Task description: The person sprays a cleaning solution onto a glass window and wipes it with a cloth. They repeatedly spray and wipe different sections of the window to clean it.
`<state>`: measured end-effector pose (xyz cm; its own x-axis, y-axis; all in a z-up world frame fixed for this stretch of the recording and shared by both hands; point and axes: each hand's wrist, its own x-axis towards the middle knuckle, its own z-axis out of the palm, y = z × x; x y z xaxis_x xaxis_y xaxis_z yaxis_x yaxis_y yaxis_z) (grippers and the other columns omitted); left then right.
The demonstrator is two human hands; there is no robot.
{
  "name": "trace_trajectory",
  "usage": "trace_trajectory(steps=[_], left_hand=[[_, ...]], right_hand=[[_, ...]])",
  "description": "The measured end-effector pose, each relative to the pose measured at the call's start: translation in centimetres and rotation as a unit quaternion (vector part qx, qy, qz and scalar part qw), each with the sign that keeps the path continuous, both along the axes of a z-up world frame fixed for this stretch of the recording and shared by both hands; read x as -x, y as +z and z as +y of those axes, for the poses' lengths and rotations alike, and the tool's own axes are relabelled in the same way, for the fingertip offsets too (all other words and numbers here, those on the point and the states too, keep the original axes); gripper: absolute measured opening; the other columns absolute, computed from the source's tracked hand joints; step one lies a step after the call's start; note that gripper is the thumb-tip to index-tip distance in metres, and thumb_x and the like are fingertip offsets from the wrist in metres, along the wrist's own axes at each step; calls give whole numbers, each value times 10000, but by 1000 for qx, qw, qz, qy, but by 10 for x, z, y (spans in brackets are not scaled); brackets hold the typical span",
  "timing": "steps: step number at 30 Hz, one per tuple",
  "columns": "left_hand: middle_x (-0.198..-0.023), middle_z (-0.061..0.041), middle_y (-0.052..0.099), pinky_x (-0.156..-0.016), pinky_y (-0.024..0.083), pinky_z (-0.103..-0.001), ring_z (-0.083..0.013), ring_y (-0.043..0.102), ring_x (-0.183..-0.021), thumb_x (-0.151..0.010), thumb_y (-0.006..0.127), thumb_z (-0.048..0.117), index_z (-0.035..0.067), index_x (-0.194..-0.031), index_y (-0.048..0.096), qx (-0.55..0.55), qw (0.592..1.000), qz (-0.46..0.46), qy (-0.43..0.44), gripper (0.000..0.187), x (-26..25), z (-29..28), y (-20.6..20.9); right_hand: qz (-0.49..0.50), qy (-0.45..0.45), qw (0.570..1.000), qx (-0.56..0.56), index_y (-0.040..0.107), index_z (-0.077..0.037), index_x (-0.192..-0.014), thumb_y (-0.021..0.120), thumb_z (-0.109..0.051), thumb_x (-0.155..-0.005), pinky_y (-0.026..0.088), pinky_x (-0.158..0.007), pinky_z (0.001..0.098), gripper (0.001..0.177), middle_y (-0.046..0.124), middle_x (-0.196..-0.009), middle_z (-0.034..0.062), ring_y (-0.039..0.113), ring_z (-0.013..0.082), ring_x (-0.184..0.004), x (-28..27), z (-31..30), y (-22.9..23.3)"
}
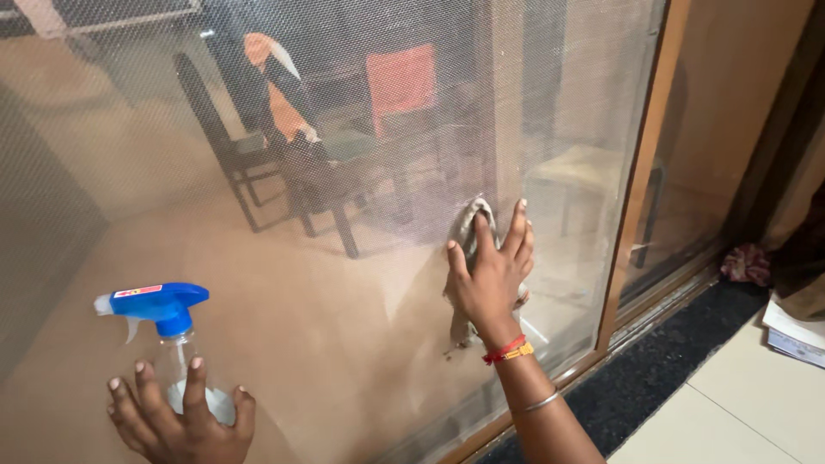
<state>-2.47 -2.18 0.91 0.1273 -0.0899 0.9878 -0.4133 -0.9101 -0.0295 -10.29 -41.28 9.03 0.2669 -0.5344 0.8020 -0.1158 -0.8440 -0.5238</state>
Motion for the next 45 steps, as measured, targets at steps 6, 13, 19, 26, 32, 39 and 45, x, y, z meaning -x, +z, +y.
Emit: trace_trajectory(steps=[6, 13, 19, 26, 32, 39, 45], left_hand=[[-1597, -266, 447, -1216, 326, -759, -562, 368, -1536, -822, 713, 342, 245, -1488, 540, 0, 1000, 0, -10, 695, 1, 1, 0], [-1586, -259, 452, -1209, 324, -765, -557, 369, -1537, -810, 715, 359, 254, -1472, 536, -2, 1000, 10, -12, 694, 0, 4, -5], [-1576, -257, 467, -1209, 331, -772, -557, 381, -1530, -795, 712, 345, 267, -1489, 539, 3, 1000, 5, -4, 719, -7, 3, -9], [-1542, -275, 483, -1189, 348, -771, -574, 398, -1505, -793, 690, 366, 259, -1488, 546, -2, 1000, -13, -8, 718, -12, 5, -11], [-1522, -290, 497, -1161, 357, -773, -582, 415, -1474, -796, 677, 401, 263, -1499, 551, -9, 999, -36, -10, 727, -21, 9, -15], [-1539, -293, 489, -1185, 350, -776, -587, 410, -1494, -813, 672, 414, 273, -1513, 545, -5, 1000, -11, -1, 725, -21, 9, -23], [-1534, -272, 481, -1195, 333, -770, -582, 400, -1501, -787, 704, 383, 281, -1488, 547, 3, 1000, 0, -7, 725, -14, 5, -11]], right_hand=[[1, -2, 1000, -9, 587, -151, -1428, 741, -400, -864, 241, -1134, 651, 636, 158, -1659, 270, 220, 536, -1461, -3, -5, 2], [-9, 16, 1000, -7, 608, -167, -1392, 765, -390, -853, 253, -1141, 642, 604, 162, -1663, 259, 232, 535, -1467, 2, -14, 13], [-26, -1, 999, -22, 660, -186, -1360, 769, -400, -865, 256, -1147, 638, 551, 171, -1672, 256, 244, 531, -1458, 1, -22, 12], [-19, -16, 1000, 17, 667, -191, -1356, 779, -405, -862, 247, -1151, 644, 550, 189, -1673, 262, 259, 528, -1459, 2, -25, 12], [-12, 9, 998, 59, 649, -190, -1365, 784, -414, -831, 246, -1143, 641, 595, 198, -1653, 269, 257, 542, -1456, 4, -27, 12], [-15, 28, 999, 37, 609, -183, -1396, 765, -431, -848, 249, -1157, 643, 622, 206, -1672, 245, 250, 526, -1471, 2, -24, 11], [-26, 17, 997, -73, 561, -99, -1477, 699, -432, -903, 197, -1158, 666, 678, 151, -1708, 253, 172, 518, -1529, -4, -16, 4]])
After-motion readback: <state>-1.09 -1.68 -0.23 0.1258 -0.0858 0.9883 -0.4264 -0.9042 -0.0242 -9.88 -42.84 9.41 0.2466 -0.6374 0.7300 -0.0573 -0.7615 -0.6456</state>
